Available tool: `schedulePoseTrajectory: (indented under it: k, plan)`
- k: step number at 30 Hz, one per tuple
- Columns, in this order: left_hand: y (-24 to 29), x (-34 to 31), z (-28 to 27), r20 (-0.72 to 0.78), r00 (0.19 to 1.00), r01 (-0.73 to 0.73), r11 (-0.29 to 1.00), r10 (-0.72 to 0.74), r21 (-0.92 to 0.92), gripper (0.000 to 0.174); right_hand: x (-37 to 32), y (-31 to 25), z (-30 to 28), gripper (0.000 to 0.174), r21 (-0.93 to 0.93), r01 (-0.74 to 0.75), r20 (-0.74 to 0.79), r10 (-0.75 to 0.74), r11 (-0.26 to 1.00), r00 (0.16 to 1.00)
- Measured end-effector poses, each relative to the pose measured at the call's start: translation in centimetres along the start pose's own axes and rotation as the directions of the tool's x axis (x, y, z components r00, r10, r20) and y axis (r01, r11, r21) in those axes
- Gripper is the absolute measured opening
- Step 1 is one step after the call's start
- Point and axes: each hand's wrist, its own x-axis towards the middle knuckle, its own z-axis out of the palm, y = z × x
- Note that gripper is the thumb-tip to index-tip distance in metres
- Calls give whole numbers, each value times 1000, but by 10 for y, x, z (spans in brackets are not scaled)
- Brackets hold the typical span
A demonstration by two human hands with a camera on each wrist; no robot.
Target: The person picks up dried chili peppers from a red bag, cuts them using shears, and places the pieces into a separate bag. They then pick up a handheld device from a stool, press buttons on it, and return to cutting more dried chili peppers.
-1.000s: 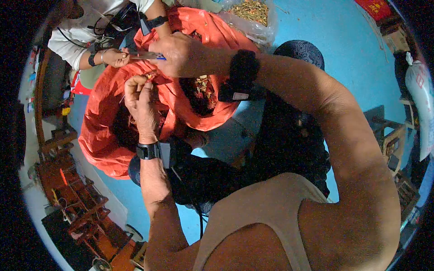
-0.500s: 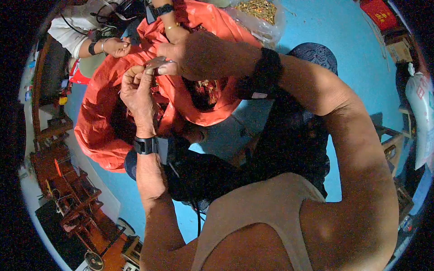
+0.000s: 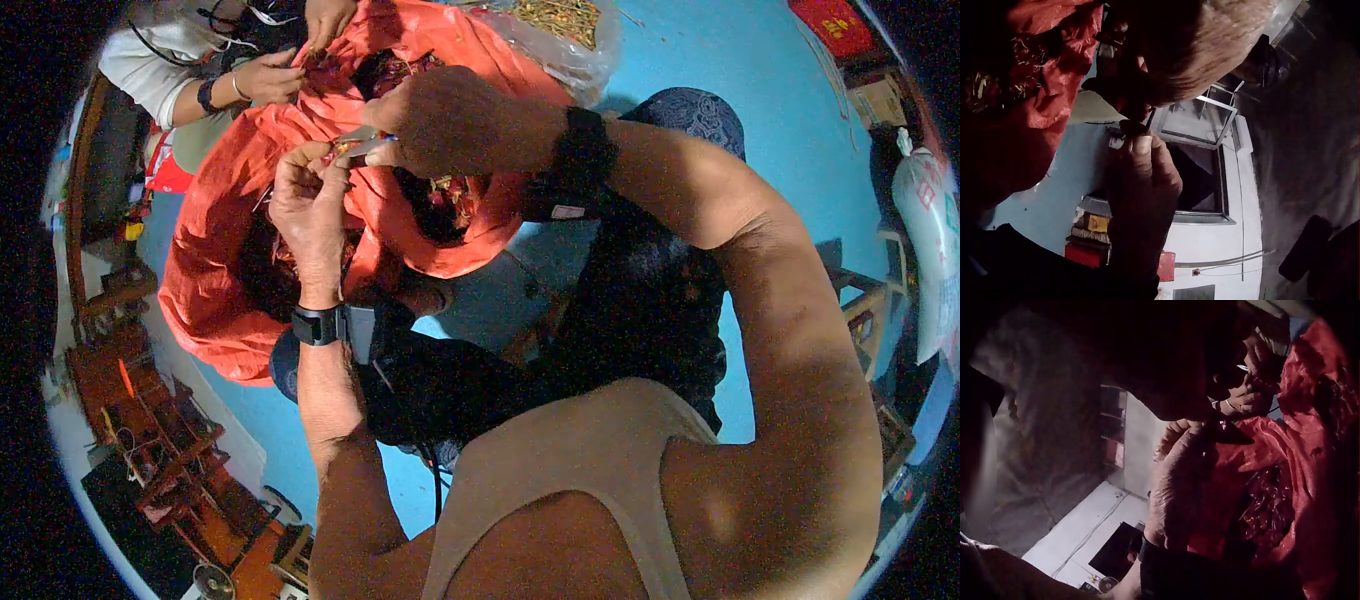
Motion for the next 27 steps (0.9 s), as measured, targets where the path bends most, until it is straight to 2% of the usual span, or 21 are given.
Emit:
schedulePoseTrajectory:
  k: [4, 7, 10, 12, 16, 19, 21, 22, 24, 25, 27]
  plan:
    - [-4, -2, 0, 13, 1000, -2, 1000, 2, 13, 17, 0, 2, 5, 18, -28, -5, -2, 5, 1000, 1000]
    - [-6, -1, 2, 7, 998, -57, 998, 57, -14, 18, 0, 2, 4, 18, -69, -13, 29, 16, 998, 999]
    - [-3, -2, 3, 24, 1000, -15, 999, 16, -40, 18, -2, 4, 5, 19, -53, 8, -4, -9, 999, 1000]
    - [0, 0, 3, 62, 996, 78, 984, -69, -159, 17, -1, 3, 3, 21, -54, 1, 12, 0, 999, 1000]
    - [-4, 0, 2, 76, 995, 77, 990, -68, -120, 17, -2, 4, 4, 23, -104, 41, 28, -38, 994, 999]
    - [-2, 0, 2, 83, 993, 97, 988, -87, -117, 17, -3, 2, 2, 24, -79, -12, 50, 16, 997, 999]
    - [0, 0, 3, 100, 990, 115, 984, -102, -134, 16, -1, 0, -2, 25, 45, 152, -32, -151, 987, 988]
    - [0, 0, 3, 100, 990, 116, 984, -103, -134, 16, -2, 2, 1, 25, 45, 152, -32, -151, 987, 988]
    - [-4, 2, 1, 119, 988, 121, 975, -100, -187, 16, 0, 10, 11, 25, 184, 203, -132, -180, 962, 975]
    - [-6, 2, -2, 119, 988, 123, 975, -102, -186, 16, 3, 17, 13, 25, 185, 202, -131, -179, 962, 975]
    - [-12, 7, -11, 86, 995, 50, 997, -44, -66, 15, 11, 31, 13, 26, 21, 307, -50, -306, 951, 951]
